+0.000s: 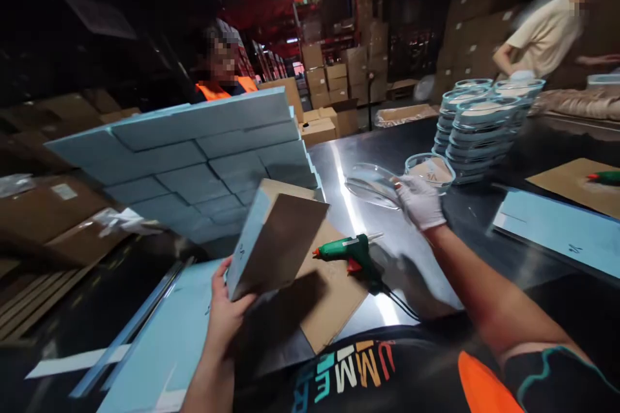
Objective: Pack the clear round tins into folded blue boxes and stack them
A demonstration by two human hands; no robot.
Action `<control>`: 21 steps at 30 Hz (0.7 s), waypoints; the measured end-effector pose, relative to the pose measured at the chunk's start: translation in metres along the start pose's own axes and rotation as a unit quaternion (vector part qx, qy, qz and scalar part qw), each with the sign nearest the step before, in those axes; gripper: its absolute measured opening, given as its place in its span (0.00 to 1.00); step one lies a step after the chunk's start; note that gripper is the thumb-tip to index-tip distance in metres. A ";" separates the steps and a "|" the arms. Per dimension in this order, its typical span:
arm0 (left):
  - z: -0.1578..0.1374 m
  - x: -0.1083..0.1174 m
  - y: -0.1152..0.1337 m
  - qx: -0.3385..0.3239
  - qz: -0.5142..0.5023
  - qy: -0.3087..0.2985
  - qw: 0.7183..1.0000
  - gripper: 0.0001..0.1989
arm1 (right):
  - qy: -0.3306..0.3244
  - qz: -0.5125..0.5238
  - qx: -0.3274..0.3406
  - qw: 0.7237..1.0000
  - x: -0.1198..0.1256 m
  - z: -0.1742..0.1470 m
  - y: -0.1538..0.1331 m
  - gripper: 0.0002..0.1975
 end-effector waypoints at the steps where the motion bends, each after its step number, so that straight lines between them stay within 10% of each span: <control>1: -0.004 -0.005 0.000 0.017 -0.014 -0.028 0.999 0.54 | 0.005 0.039 0.000 0.999 0.002 0.002 -0.018 0.16; 7: -0.031 -0.046 -0.011 0.006 -0.090 -0.125 0.988 0.54 | -0.219 0.226 -0.111 0.943 -0.002 -0.028 -0.117 0.23; 10: -0.047 -0.072 -0.026 -0.009 -0.047 -0.142 0.989 0.44 | -0.297 0.186 -0.022 0.936 -0.015 -0.055 -0.134 0.18; 13: -0.059 -0.090 -0.041 -0.016 0.009 -0.121 0.993 0.39 | -0.245 0.201 0.073 0.946 -0.023 -0.070 -0.116 0.29; 17: -0.058 -0.091 -0.058 -0.027 0.066 -0.097 0.993 0.41 | -0.218 0.226 0.041 0.949 -0.033 -0.092 -0.056 0.57; 21: -0.048 -0.073 -0.058 -0.119 0.048 -0.064 0.990 0.38 | -0.302 0.154 0.017 0.941 -0.059 -0.138 -0.014 0.44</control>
Point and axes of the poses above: each hand's wrist, its own z-axis towards the middle knuckle, its own x-axis out of the back of the hand, y = z × x, the point moved 1 cm from there along z, towards the middle knuckle, and after that the axes turned 14 degrees about z, right-handed, at the moved point
